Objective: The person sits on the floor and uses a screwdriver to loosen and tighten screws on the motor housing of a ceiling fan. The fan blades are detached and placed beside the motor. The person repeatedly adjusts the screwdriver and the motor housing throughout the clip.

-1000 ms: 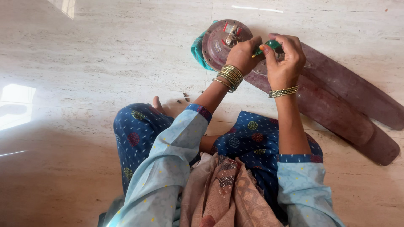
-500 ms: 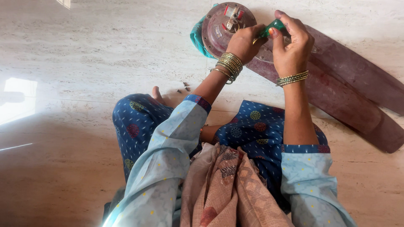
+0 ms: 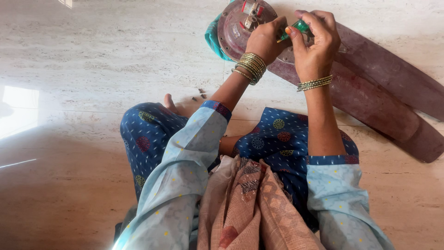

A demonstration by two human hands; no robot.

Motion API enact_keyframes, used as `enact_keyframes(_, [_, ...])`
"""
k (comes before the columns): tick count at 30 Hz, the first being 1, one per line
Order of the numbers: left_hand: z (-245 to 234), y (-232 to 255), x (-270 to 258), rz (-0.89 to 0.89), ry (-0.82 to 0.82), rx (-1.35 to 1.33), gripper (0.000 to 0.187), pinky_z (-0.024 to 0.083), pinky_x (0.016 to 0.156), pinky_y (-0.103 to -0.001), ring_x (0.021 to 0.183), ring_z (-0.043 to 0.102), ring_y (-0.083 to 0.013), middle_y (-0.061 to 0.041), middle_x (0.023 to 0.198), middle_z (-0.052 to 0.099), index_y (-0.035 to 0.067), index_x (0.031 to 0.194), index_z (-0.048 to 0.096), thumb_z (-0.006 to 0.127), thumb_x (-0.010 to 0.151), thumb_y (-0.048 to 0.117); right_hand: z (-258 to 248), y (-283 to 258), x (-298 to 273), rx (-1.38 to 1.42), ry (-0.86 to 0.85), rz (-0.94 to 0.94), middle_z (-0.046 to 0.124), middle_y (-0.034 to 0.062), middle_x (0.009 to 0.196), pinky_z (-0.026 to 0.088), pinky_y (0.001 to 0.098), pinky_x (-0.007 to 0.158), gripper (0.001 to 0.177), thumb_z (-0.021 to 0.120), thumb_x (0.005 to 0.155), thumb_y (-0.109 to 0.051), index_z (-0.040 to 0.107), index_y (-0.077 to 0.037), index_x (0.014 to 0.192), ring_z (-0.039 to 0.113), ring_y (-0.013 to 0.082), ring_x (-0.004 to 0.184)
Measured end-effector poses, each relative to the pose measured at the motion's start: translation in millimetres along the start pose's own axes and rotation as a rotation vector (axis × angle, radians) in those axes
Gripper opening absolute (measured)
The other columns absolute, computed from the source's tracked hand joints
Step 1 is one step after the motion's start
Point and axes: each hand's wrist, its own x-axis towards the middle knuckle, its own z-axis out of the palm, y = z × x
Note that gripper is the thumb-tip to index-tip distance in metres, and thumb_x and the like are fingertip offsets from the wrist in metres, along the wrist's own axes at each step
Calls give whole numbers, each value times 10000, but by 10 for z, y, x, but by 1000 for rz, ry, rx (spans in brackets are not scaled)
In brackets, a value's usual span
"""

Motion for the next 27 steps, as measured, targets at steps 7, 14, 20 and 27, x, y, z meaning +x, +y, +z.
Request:
enact_keyframes(7, [58,-21,-20,81,-13,3,242,588,753,-441,842,752,-343,-137,897,774,125,1083,680,753,897,263,10,20,-39,53,-48,110,748,145,1264,595,351,964,320,735,1025,42,663,3,1334,752,246,1125])
enact_keyframes(14, [9,11,-45,152,-22,-72,408,565,718,-476,812,717,-388,-185,861,734,81,1197,628,752,834,220,48,14,-35,22,9,75,751,133,1244,605,343,945,310,797,1042,2,684,-10,1330,750,232,1089])
enact_keyframes(20, [-47,73,-56,7,-23,9,264,575,724,-463,828,733,-370,-141,850,757,98,1034,637,775,863,245,30,36,-15,44,-11,9,706,136,1221,593,347,955,295,827,1069,-86,699,-16,1325,712,243,1100])
enact_keyframes(27, [-299,113,-155,-66,338,-128,343,624,679,-328,769,783,-201,-84,917,783,85,1150,638,782,891,257,56,515,-94,317,180,280,697,46,1154,563,253,776,355,681,1076,-224,615,-39,1372,651,134,913])
